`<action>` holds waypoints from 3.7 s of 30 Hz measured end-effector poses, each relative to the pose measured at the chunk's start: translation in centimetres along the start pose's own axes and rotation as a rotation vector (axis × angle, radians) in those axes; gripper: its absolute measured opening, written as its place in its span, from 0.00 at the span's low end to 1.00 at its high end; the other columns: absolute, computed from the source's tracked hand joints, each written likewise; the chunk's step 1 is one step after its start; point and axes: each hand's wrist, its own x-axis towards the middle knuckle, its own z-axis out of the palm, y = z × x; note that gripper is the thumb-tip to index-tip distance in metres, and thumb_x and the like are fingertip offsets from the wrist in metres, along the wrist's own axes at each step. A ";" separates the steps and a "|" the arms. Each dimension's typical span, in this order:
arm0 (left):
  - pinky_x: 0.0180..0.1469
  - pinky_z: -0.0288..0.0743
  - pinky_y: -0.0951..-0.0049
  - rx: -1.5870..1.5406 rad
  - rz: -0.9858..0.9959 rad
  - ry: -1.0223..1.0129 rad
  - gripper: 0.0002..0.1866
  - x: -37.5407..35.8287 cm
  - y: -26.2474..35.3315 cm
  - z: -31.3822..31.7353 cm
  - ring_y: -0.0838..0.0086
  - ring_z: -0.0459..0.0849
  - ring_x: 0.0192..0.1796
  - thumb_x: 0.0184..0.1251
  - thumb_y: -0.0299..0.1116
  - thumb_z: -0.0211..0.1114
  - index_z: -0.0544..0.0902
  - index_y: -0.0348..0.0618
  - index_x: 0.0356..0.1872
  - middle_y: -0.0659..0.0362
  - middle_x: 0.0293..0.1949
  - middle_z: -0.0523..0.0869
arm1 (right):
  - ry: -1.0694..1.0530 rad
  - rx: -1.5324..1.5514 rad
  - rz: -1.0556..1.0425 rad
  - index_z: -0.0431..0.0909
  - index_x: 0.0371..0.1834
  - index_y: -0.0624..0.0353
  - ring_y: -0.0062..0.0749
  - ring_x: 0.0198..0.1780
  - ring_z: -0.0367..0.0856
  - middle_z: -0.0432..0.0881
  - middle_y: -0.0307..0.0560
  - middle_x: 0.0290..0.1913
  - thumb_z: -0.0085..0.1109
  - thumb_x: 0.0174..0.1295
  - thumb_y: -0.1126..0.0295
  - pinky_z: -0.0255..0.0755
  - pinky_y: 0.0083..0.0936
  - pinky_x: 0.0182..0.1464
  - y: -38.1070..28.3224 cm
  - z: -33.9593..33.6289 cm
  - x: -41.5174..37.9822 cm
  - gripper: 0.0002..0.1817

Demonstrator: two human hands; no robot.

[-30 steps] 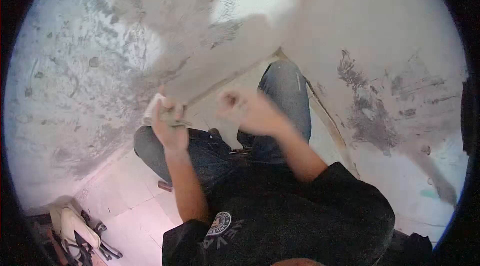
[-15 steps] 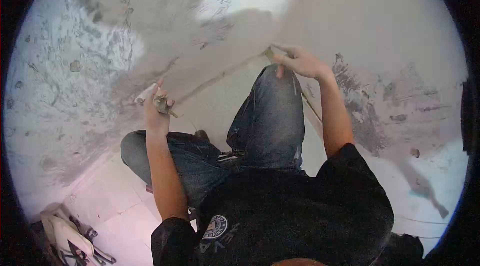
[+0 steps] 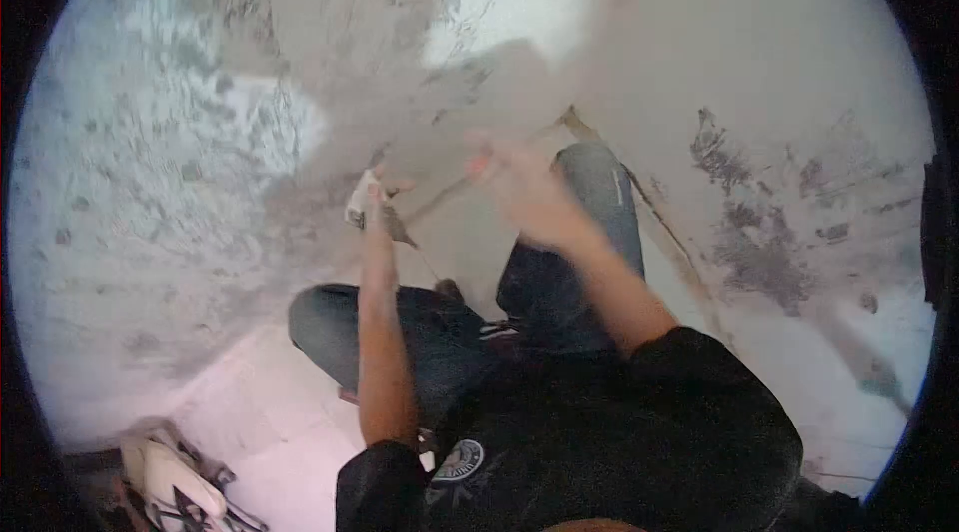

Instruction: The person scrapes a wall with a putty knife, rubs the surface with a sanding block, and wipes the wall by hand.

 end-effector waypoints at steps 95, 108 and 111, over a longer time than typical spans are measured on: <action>0.60 0.69 0.60 1.543 1.538 -0.502 0.29 17.6 17.7 20.8 0.60 0.78 0.57 0.28 0.38 0.73 0.80 0.49 0.42 0.59 0.45 0.82 | 0.495 0.883 0.222 0.77 0.46 0.73 0.69 0.53 0.78 0.80 0.75 0.47 0.46 0.67 0.63 0.72 0.49 0.57 0.8 -2.7 20.7 0.20; 0.64 0.68 0.58 1.571 1.492 -0.505 0.32 18.0 19.4 20.6 0.61 0.78 0.59 0.25 0.37 0.72 0.81 0.50 0.44 0.59 0.48 0.82 | 0.518 0.780 0.291 0.75 0.53 0.72 0.69 0.57 0.76 0.78 0.75 0.53 0.46 0.68 0.62 0.70 0.48 0.60 0.4 -2.7 21.5 0.22; 0.63 0.69 0.59 1.573 1.469 -0.498 0.32 17.1 18.7 20.8 0.61 0.78 0.60 0.25 0.38 0.72 0.81 0.50 0.44 0.59 0.49 0.82 | 0.406 0.831 0.278 0.75 0.51 0.73 0.70 0.56 0.76 0.78 0.76 0.52 0.46 0.68 0.62 0.70 0.49 0.60 0.3 -3.1 20.8 0.21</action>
